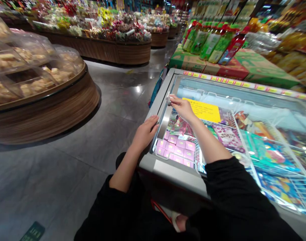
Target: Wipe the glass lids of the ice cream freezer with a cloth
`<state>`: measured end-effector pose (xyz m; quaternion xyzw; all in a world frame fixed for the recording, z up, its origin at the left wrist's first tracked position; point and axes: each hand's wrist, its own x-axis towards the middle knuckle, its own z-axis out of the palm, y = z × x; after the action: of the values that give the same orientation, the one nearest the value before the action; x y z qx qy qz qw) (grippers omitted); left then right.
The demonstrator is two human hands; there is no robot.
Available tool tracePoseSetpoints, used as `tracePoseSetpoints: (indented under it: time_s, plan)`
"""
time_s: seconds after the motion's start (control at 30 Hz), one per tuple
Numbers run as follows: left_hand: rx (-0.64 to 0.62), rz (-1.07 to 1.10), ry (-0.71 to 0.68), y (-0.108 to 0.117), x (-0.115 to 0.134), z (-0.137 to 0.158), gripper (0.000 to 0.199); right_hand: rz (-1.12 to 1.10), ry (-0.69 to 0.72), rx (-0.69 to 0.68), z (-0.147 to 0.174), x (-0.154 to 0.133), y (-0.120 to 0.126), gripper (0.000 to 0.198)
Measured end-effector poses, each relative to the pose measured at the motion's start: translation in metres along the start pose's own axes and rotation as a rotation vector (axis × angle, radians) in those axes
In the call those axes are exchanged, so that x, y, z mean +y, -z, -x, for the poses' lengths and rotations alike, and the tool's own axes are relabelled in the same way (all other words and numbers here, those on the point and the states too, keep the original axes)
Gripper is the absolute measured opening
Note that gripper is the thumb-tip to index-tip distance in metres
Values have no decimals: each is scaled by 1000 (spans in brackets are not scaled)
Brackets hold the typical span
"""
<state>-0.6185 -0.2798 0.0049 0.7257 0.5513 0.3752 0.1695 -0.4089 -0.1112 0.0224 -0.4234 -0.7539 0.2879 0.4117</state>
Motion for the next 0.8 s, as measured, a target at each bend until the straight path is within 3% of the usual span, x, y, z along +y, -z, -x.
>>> tracePoseSetpoints:
  time_s: [0.2, 0.33, 0.5, 0.7, 0.8]
  plan:
    - [40, 53, 16, -2, -4, -4, 46, -25, 158, -164, 95, -39, -5, 41]
    - [124, 106, 62, -4, -9, -7, 46, -10, 191, -243, 95, -44, -3, 46]
    - [186, 145, 133, -3, -15, -8, 47, 55, 179, -133, 80, -46, -13, 46]
    - [136, 45, 41, -2, -6, 0, 49, 34, 357, -362, 135, -50, -15, 28]
    - [140, 33, 30, -3, -5, -1, 50, 48, 390, -422, 146, -50, -7, 24]
